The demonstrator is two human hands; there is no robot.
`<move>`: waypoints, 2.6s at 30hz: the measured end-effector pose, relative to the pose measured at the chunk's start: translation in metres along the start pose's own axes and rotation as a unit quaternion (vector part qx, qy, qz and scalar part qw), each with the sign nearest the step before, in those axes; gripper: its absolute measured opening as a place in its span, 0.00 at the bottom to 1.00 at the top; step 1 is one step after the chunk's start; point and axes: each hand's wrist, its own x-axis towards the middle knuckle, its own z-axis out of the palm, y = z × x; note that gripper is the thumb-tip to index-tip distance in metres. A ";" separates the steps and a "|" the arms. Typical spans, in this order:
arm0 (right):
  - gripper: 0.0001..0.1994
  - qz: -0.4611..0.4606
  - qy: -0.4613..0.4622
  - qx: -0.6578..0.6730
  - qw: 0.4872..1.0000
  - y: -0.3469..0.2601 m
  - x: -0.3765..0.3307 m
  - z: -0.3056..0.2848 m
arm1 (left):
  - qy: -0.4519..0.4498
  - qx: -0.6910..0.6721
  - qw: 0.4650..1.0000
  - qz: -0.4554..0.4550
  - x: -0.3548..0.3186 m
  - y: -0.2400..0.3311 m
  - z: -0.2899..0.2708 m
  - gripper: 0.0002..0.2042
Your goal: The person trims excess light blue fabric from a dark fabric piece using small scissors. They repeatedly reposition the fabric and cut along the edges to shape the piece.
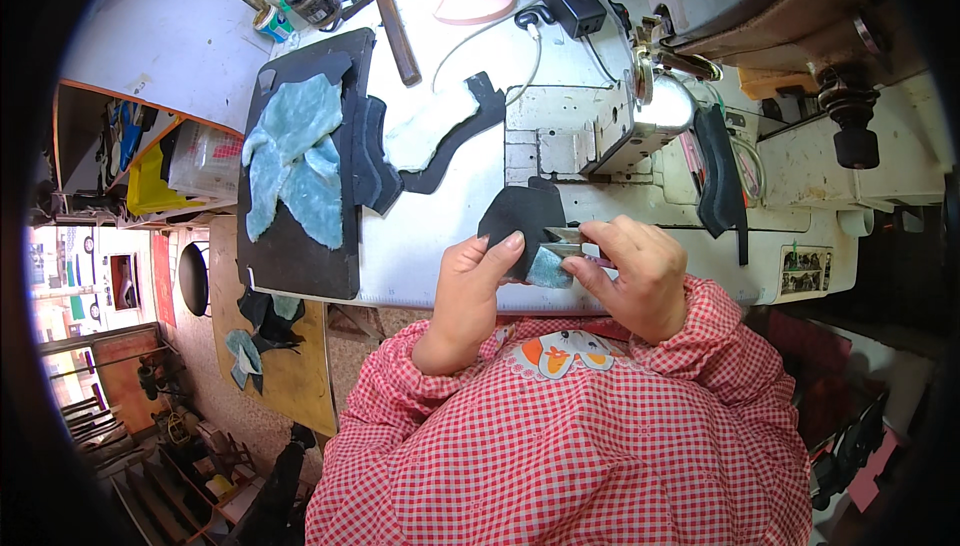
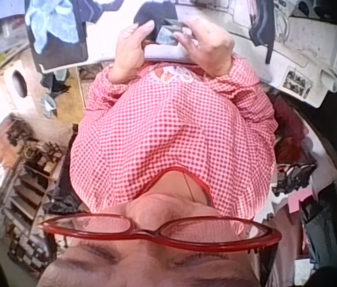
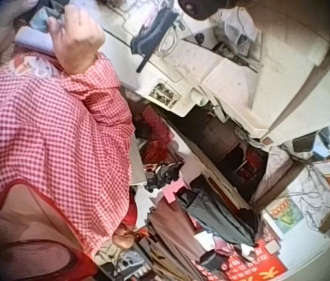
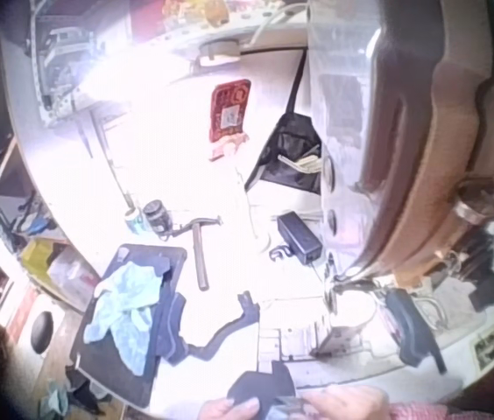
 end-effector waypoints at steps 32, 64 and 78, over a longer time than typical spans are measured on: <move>0.15 0.018 -0.023 0.028 0.999 -0.003 0.004 0.002 | -0.008 0.021 1.000 -0.010 0.002 -0.007 -0.001 0.09; 0.15 -0.012 -0.021 -0.034 0.999 -0.002 0.002 -0.009 | 0.009 -0.007 1.000 0.011 0.000 -0.007 0.005 0.08; 0.14 0.156 -0.024 0.198 0.967 0.000 -0.002 -0.005 | 0.006 0.044 0.999 -0.029 -0.001 -0.019 0.009 0.09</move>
